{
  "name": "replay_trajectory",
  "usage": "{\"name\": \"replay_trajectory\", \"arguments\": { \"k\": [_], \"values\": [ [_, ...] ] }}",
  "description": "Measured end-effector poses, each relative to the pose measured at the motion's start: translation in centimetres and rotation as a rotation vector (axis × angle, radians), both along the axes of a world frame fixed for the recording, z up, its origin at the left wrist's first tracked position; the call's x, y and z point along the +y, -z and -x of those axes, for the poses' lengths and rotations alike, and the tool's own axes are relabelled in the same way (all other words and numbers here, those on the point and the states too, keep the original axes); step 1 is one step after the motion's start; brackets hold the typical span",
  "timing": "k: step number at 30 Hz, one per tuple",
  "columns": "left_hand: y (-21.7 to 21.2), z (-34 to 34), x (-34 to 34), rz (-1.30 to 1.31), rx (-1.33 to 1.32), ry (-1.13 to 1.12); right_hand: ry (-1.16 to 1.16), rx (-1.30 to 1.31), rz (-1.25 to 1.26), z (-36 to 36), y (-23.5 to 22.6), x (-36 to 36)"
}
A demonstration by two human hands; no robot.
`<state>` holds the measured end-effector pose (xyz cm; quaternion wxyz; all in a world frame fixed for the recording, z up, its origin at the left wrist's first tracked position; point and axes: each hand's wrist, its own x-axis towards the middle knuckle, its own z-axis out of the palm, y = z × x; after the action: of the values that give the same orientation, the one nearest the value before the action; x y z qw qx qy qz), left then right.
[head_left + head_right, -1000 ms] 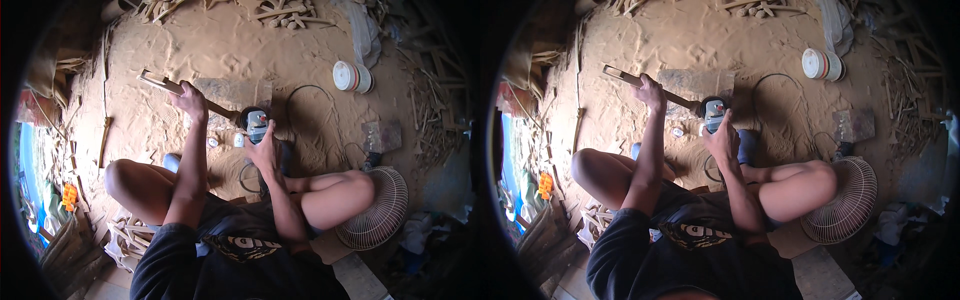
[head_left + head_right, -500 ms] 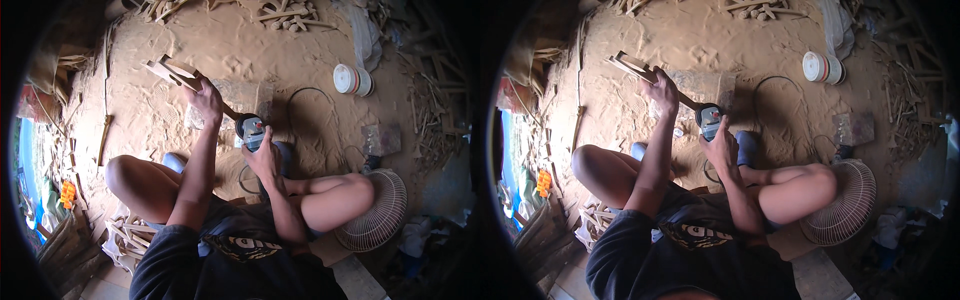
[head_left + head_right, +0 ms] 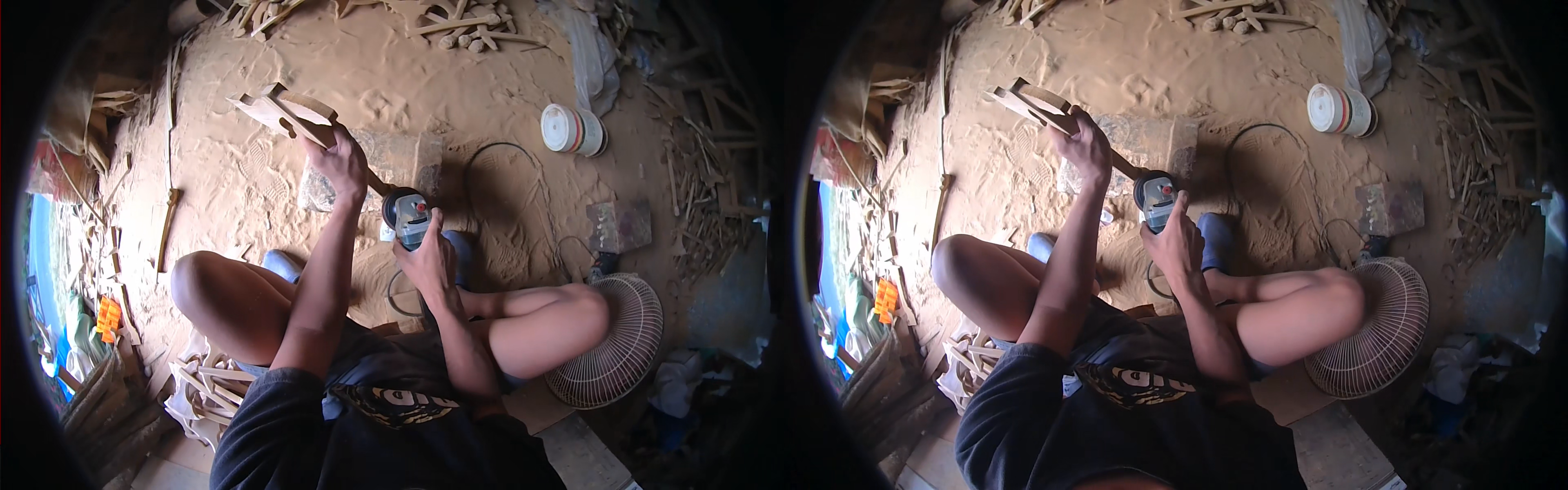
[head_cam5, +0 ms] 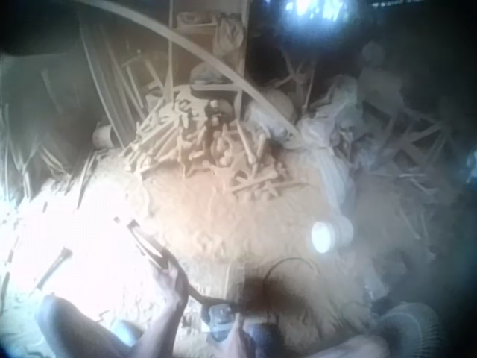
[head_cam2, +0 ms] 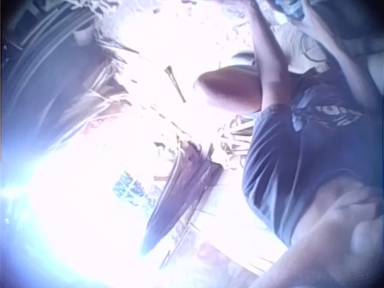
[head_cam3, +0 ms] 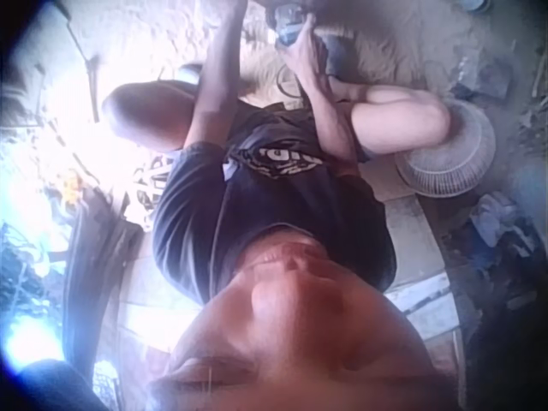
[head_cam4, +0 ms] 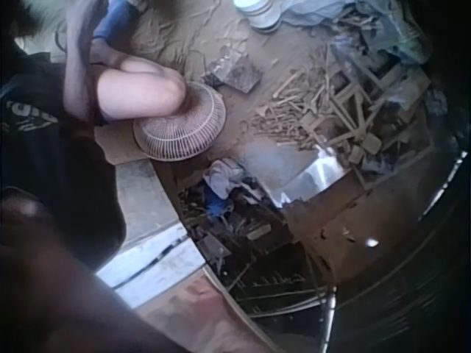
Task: The person sands the surface and edges of a wooden axe using a power sander while sitting on the floor of a workshop.
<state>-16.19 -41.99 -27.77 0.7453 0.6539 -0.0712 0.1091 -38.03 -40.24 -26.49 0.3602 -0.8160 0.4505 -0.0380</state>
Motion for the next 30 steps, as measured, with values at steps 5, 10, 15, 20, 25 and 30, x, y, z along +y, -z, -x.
{"name": "replay_trajectory", "arguments": {
  "k": [5, 10, 15, 20, 25, 30],
  "values": [
    [0.3, -0.1, -0.1, -0.007, -0.004, 0.007, 0.017, 0.034, 0.018, -0.1, -0.2, 0.3],
    [0.6, -0.2, -0.3, 0.048, -0.007, 0.011, -0.033, -0.003, 0.052, 0.5, 0.8, 0.4],
    [0.8, -0.8, 0.1, 0.022, -0.047, -0.001, -0.009, 0.130, 0.067, 0.4, 0.2, 0.7],
    [0.1, -0.2, 0.6, -0.022, -0.016, 0.005, 0.098, -0.040, -0.032, 1.0, 2.7, -1.1],
    [0.1, 0.0, -0.1, 0.092, -0.026, 0.036, 0.177, -0.186, -0.002, 1.0, 5.2, -1.9],
    [-0.4, 0.4, 0.0, 0.052, -0.032, 0.029, 0.129, -0.094, -0.026, 0.4, 4.0, -1.2]
  ]
}}
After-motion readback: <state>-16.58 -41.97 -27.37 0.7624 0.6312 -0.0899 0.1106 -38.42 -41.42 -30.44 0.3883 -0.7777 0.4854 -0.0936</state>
